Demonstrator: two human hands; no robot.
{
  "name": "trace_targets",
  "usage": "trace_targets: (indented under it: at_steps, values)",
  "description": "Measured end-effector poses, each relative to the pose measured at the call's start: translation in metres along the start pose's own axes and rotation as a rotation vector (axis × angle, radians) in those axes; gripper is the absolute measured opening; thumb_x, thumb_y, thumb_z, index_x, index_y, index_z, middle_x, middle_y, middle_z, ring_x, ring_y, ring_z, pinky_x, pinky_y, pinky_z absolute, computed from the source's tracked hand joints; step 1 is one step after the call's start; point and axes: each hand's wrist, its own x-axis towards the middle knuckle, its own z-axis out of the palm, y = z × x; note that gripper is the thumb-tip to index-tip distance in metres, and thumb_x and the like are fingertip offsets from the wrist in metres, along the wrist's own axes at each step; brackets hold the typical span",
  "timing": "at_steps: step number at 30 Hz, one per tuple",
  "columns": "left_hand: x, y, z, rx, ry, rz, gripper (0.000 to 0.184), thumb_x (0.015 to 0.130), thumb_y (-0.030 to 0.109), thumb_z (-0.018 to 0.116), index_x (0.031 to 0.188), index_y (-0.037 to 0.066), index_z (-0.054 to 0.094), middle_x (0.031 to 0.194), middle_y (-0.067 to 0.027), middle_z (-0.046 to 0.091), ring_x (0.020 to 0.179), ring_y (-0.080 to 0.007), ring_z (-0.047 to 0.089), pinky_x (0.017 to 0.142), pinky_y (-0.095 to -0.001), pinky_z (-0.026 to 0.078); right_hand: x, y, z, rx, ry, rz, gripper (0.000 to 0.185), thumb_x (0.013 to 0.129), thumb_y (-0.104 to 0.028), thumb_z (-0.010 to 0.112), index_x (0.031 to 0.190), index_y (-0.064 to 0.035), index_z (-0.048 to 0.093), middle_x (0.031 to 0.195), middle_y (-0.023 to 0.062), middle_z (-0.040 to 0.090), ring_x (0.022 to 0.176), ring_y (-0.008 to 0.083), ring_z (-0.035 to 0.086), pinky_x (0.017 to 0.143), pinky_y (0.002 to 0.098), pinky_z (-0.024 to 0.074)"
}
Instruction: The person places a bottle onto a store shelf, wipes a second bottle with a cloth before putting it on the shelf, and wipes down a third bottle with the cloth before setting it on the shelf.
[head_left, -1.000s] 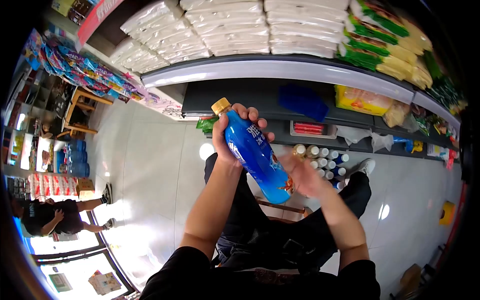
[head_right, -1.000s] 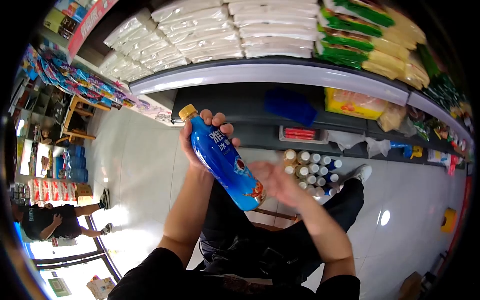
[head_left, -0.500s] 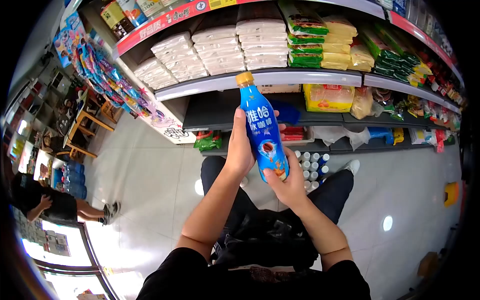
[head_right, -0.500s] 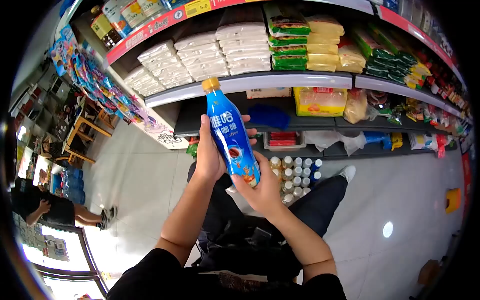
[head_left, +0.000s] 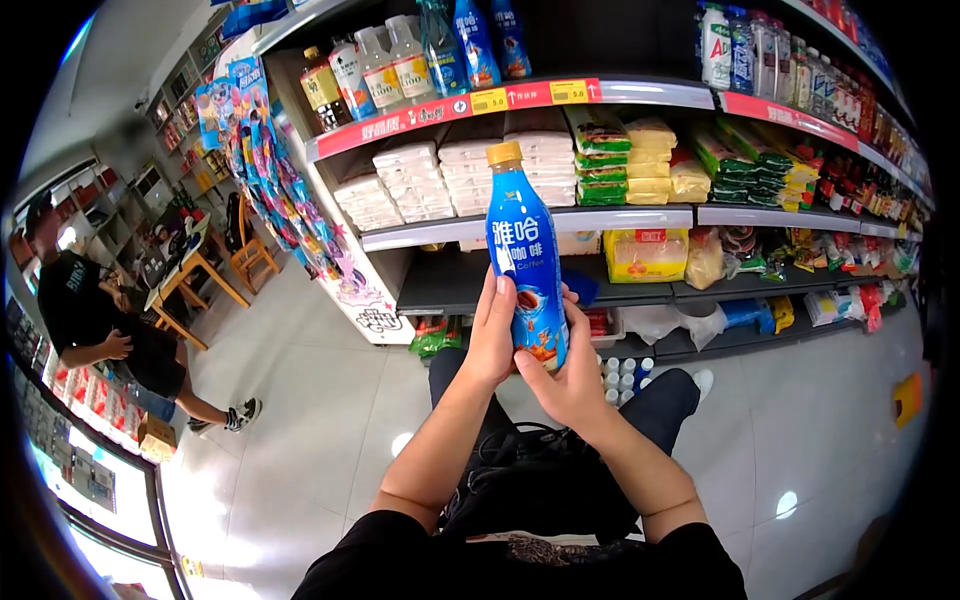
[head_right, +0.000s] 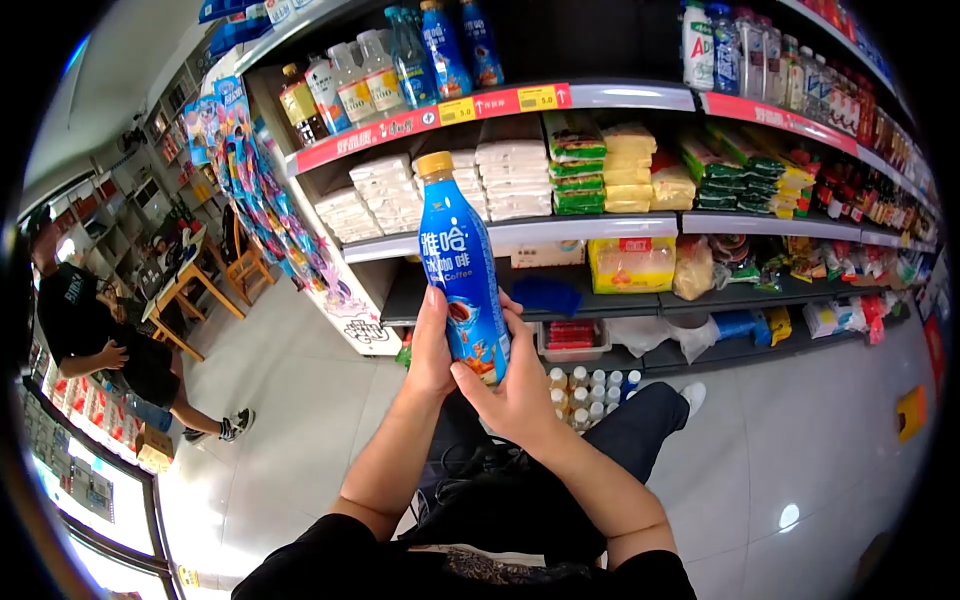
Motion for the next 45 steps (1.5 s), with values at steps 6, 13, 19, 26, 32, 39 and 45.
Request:
trace_targets:
  at_steps: [6, 13, 19, 26, 32, 39, 45]
  values:
    - [-0.005, 0.01, 0.004, 0.009, -0.03, 0.06, 0.074, 0.093, 0.063, 0.037, 0.125, -0.003, 0.046, 0.103, -0.0176, 0.061, 0.099, -0.0291, 0.062, 0.083, -0.0397, 0.054, -0.001, -0.017, -0.003, -0.023, -0.075, -0.044, 0.074, 0.085, -0.016, 0.068, 0.136, 0.0092, 0.022, 0.136, 0.0218, 0.038, 0.122, 0.0256, 0.046, 0.101, 0.0375, 0.0397]
    - [-0.005, 0.011, -0.003, -0.075, -0.143, 0.052, 0.079, 0.091, 0.067, 0.036, 0.124, -0.004, 0.047, 0.105, -0.0178, 0.059, 0.102, -0.0311, 0.06, 0.087, -0.0422, 0.051, 0.0, -0.028, 0.0, -0.139, -0.025, -0.097, 0.079, 0.078, -0.02, 0.077, 0.132, 0.0095, 0.027, 0.121, 0.023, 0.05, 0.108, 0.0277, 0.057, 0.093, 0.0383, 0.0463]
    - [-0.004, 0.008, -0.003, -0.326, -0.303, 0.032, 0.082, 0.088, 0.069, 0.041, 0.128, -0.003, 0.043, 0.105, -0.02, 0.059, 0.101, -0.0321, 0.059, 0.089, -0.044, 0.049, -0.001, -0.039, 0.006, -0.353, 0.086, -0.225, 0.084, 0.07, -0.023, 0.083, 0.129, 0.0075, 0.031, 0.123, 0.0274, 0.047, 0.112, 0.0358, 0.055, 0.094, 0.0423, 0.0456]
    - [-0.001, 0.01, -0.002, -0.447, -0.42, 0.089, 0.083, 0.086, 0.067, 0.046, 0.13, -0.003, 0.041, 0.104, -0.0205, 0.059, 0.103, -0.0332, 0.058, 0.091, -0.044, 0.047, -0.003, -0.037, 0.011, -0.429, 0.148, -0.344, 0.087, 0.067, -0.025, 0.085, 0.128, 0.0062, 0.032, 0.125, 0.0293, 0.045, 0.116, 0.0432, 0.051, 0.096, 0.0465, 0.0438]
    - [-0.002, 0.011, -0.002, -0.449, -0.413, 0.07, 0.082, 0.086, 0.066, 0.048, 0.13, -0.002, 0.042, 0.105, -0.0198, 0.059, 0.102, -0.0315, 0.058, 0.091, -0.042, 0.047, -0.006, -0.037, 0.013, -0.448, 0.171, -0.336, 0.088, 0.067, -0.026, 0.085, 0.128, 0.0063, 0.032, 0.125, 0.0299, 0.045, 0.117, 0.0445, 0.05, 0.098, 0.0484, 0.0421]
    - [-0.005, 0.009, -0.006, -0.397, -0.35, 0.027, 0.079, 0.085, 0.064, 0.052, 0.125, -0.004, 0.047, 0.108, -0.0183, 0.059, 0.102, -0.0293, 0.059, 0.092, -0.0405, 0.047, -0.004, -0.032, 0.011, -0.38, 0.148, -0.351, 0.086, 0.069, -0.024, 0.083, 0.129, 0.006, 0.029, 0.131, 0.031, 0.042, 0.122, 0.0439, 0.046, 0.101, 0.0489, 0.039]
    - [-0.009, 0.012, 0.001, -0.299, -0.305, 0.072, 0.08, 0.088, 0.068, 0.04, 0.128, -0.002, 0.044, 0.102, -0.0191, 0.057, 0.099, -0.0335, 0.057, 0.09, -0.045, 0.046, -0.004, -0.026, 0.009, -0.322, 0.111, -0.37, 0.083, 0.07, -0.02, 0.081, 0.128, 0.0051, 0.028, 0.134, 0.031, 0.04, 0.126, 0.0428, 0.042, 0.104, 0.0502, 0.0347]
